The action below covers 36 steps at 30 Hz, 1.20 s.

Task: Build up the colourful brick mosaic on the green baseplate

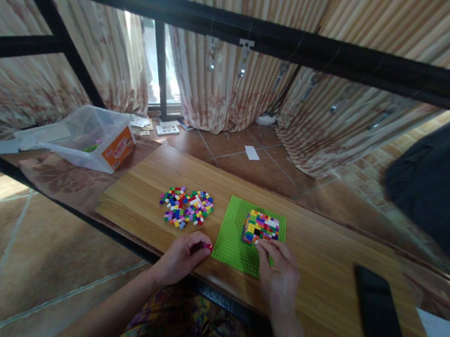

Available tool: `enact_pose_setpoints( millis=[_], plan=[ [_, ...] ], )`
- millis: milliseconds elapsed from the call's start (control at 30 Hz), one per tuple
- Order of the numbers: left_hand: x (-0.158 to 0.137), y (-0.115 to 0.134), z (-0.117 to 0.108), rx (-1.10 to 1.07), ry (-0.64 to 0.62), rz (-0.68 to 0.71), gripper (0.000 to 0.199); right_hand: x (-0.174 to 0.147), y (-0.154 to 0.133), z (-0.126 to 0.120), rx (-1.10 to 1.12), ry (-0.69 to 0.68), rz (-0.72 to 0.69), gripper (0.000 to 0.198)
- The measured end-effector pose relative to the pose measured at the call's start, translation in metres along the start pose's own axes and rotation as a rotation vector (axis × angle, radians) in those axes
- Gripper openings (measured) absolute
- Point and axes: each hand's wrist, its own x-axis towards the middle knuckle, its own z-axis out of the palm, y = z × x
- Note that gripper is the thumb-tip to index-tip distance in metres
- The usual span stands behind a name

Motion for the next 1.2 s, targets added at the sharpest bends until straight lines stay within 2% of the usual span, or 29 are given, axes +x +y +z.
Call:
enact_pose_setpoints(
  millis=[267, 500, 767, 967, 1200],
  plan=[
    [0.001, 0.002, 0.000, -0.001, -0.003, 0.008, 0.015, 0.001, -0.001, 0.001, 0.029, -0.006, 0.042, 0.020],
    [0.001, 0.004, 0.000, -0.001, -0.005, 0.009, 0.015, -0.002, 0.001, 0.004, 0.016, 0.024, 0.027, 0.020],
    [0.001, 0.005, -0.001, -0.007, 0.002, -0.001, 0.014, -0.001, -0.001, -0.002, -0.038, 0.119, 0.006, 0.019],
    [0.001, 0.003, 0.000, 0.011, 0.003, 0.004, 0.015, 0.009, -0.002, 0.005, -0.243, 0.165, 0.023, 0.029],
    [0.002, 0.001, 0.000, 0.008, -0.010, -0.009, 0.014, 0.007, 0.000, 0.018, -0.203, 0.156, 0.078, 0.038]
  ],
)
